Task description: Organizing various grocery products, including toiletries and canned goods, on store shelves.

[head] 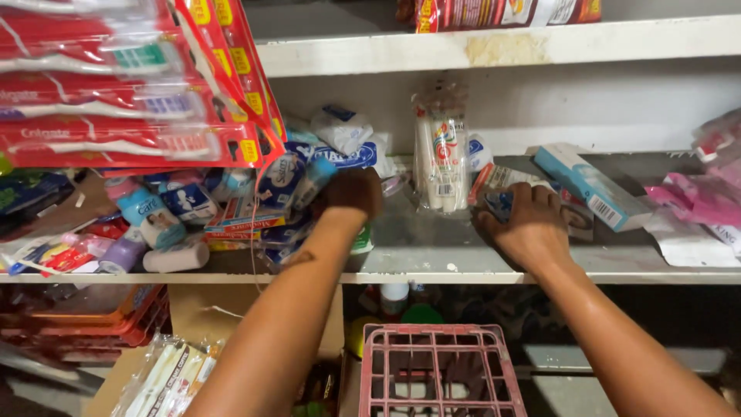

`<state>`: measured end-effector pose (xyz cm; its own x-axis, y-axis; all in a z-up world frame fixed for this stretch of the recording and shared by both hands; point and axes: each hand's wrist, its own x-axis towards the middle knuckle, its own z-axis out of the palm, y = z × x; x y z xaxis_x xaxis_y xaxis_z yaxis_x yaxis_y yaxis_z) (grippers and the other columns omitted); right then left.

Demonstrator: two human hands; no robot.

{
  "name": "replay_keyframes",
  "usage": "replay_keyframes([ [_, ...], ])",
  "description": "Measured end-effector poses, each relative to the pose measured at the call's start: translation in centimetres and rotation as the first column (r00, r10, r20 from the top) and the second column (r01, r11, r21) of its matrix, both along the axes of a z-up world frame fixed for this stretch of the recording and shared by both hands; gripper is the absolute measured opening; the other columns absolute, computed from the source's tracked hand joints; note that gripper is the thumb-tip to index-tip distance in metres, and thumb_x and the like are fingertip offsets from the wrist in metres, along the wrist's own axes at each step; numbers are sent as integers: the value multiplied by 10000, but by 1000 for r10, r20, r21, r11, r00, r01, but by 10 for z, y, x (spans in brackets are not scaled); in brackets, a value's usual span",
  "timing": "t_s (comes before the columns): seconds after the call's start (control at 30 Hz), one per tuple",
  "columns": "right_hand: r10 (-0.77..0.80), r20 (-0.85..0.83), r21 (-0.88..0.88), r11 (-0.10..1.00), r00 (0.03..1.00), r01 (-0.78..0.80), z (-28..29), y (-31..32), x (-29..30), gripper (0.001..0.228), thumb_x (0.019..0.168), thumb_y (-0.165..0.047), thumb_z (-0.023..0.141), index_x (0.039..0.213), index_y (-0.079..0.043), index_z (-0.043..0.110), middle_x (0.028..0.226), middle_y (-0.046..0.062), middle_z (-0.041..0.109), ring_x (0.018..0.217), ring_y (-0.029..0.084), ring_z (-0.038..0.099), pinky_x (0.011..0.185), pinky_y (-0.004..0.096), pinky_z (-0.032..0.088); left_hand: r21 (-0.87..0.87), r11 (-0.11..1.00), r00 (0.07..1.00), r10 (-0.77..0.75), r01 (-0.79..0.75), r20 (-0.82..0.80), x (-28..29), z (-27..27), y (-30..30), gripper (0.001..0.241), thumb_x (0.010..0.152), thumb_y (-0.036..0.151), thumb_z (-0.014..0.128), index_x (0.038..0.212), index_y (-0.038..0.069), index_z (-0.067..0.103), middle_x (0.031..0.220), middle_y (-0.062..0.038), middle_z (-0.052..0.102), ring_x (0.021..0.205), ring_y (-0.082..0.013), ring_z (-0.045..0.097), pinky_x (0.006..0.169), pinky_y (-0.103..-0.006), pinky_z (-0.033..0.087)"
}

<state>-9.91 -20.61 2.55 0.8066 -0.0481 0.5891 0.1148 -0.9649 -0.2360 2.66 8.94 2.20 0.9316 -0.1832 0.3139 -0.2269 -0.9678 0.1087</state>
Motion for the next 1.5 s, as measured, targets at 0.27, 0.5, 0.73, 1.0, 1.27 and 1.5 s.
replay_keyframes([
  [0.27, -24, 30, -26, 999, 999, 25, 0, -3, 4, 660, 789, -511, 748, 1231, -45, 594, 1222, 252, 607, 1190, 465, 535, 987, 584, 437, 159, 983, 979, 61, -93, 194, -5, 0, 12, 350, 887, 284, 578, 1111, 37, 684, 1270, -253, 627, 1197, -413, 572, 1019, -507, 458],
  [0.5, -44, 42, -96, 994, 998, 48, 3, 1, 2, 590, 796, -465, 754, 1206, -61, 622, 1192, 226, 632, 1152, 451, 555, 971, 578, 437, 32, 998, 998, 60, -61, 30, -9, -4, 26, 491, 901, 288, 585, 1319, 31, 564, 1349, -250, 591, 1253, -458, 546, 1066, -555, 421],
  [0.73, 200, 266, -126, 977, 943, -172, 3, 25, -3, 426, 826, -271, 770, 1174, -50, 665, 1144, 210, 664, 1103, 425, 601, 970, 521, 471, 1, 1000, 998, -25, 26, -55, -23, 1, 34, 426, 838, 341, 698, 1167, 80, 626, 1307, -207, 596, 1261, -417, 533, 1062, -510, 420],
  [1.0, 433, 46, 480, 781, 900, -400, 20, 88, -5, 391, 864, -254, 760, 1178, -45, 653, 997, 144, 764, 871, 229, 733, 765, 362, 557, -689, 690, 970, -87, 223, 227, -5, -14, 12, 325, 843, 61, 620, 1162, 93, 679, 1080, -194, 742, 1025, -364, 706, 868, -420, 547],
  [1.27, 578, 98, 730, 512, 810, -453, 4, 95, 21, 316, 870, -188, 728, 1146, -58, 647, 939, 67, 726, 804, 139, 646, 693, 324, 533, -823, 418, 877, -443, 384, 185, -51, -11, -16, 305, 847, 3, 629, 1144, 51, 683, 1062, -163, 757, 934, -289, 736, 837, -357, 564],
  [1.5, 453, 84, 514, 743, 888, -428, 8, 99, 17, 298, 844, -159, 768, 1105, -51, 677, 934, 93, 750, 795, 187, 709, 748, 347, 552, -123, 991, 952, -5, 45, 306, -67, -11, 14, 272, 793, 149, 697, 1055, 80, 680, 1111, -161, 676, 1073, -395, 631, 913, -532, 487],
])
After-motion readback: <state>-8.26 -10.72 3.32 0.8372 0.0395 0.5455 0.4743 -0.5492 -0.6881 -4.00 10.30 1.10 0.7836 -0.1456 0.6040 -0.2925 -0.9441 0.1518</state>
